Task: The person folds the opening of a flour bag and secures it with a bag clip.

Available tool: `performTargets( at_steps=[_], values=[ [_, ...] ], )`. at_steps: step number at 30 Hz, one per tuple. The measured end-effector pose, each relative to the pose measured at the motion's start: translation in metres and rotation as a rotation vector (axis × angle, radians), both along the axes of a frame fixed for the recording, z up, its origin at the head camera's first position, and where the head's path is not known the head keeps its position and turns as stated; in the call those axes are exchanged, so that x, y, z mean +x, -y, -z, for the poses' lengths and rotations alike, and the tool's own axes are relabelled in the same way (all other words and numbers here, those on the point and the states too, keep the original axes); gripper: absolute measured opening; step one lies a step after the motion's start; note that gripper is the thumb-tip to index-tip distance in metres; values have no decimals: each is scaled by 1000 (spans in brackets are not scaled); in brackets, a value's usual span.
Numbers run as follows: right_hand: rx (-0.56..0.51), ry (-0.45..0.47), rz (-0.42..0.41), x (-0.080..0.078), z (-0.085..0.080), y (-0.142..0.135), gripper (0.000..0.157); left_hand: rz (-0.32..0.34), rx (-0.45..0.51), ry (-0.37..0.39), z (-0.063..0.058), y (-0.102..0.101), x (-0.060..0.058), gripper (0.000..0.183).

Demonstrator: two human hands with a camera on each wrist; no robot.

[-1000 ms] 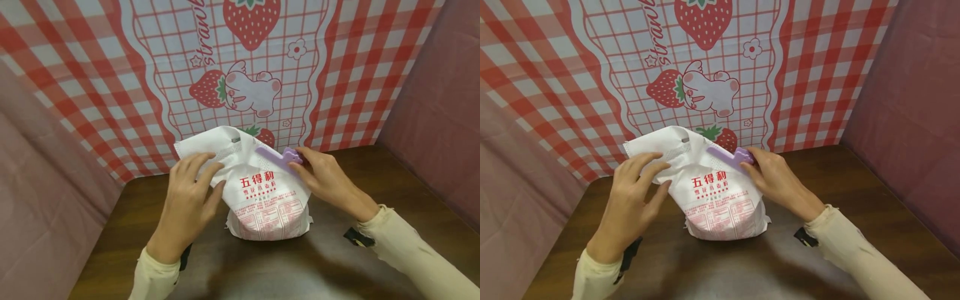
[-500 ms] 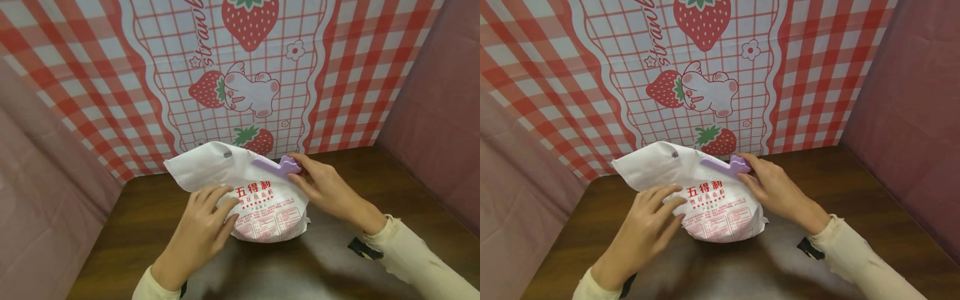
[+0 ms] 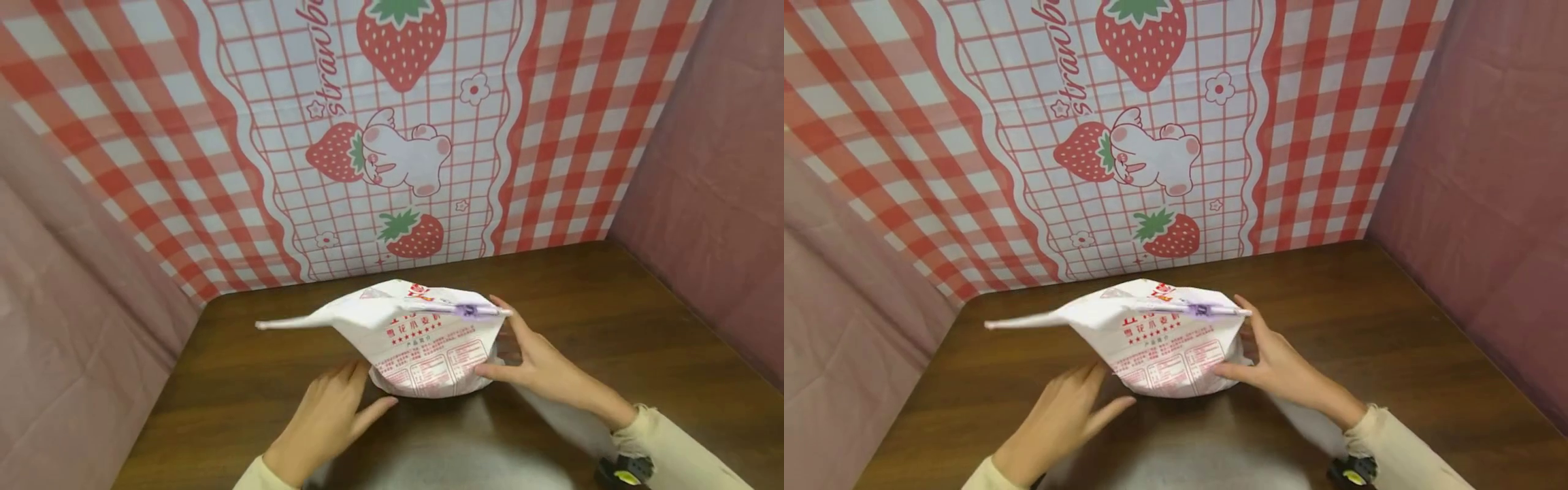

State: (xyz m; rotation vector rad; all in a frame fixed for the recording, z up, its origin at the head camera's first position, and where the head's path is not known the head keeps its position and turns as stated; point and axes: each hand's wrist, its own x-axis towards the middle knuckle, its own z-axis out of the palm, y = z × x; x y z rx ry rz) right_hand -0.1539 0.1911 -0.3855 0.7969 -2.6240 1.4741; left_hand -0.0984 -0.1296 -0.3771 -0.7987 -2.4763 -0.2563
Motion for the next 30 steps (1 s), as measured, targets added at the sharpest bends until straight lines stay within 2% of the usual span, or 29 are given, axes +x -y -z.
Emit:
performTargets(
  at_steps=[3,4,7,12,19,25,30],
  values=[
    [-54,46,-38,0,7,4,84,-61,4,61,13,-1,-6,52],
    [-52,47,-35,2,4,7,80,-68,12,70,16,-1,-7,51],
    [-58,35,-48,2,5,10,68,-63,33,78,19,-3,-10,49],
    [-108,16,-50,-4,9,11,62,-36,64,94,17,-7,-12,44],
    [-130,27,-28,-12,7,10,62,-25,72,125,14,-12,-22,39],
    [-114,-7,-31,-27,7,12,61,-51,72,156,13,-13,-36,37],
    [-120,22,-41,-36,8,14,65,-50,76,153,14,-12,-46,38]
  ],
)
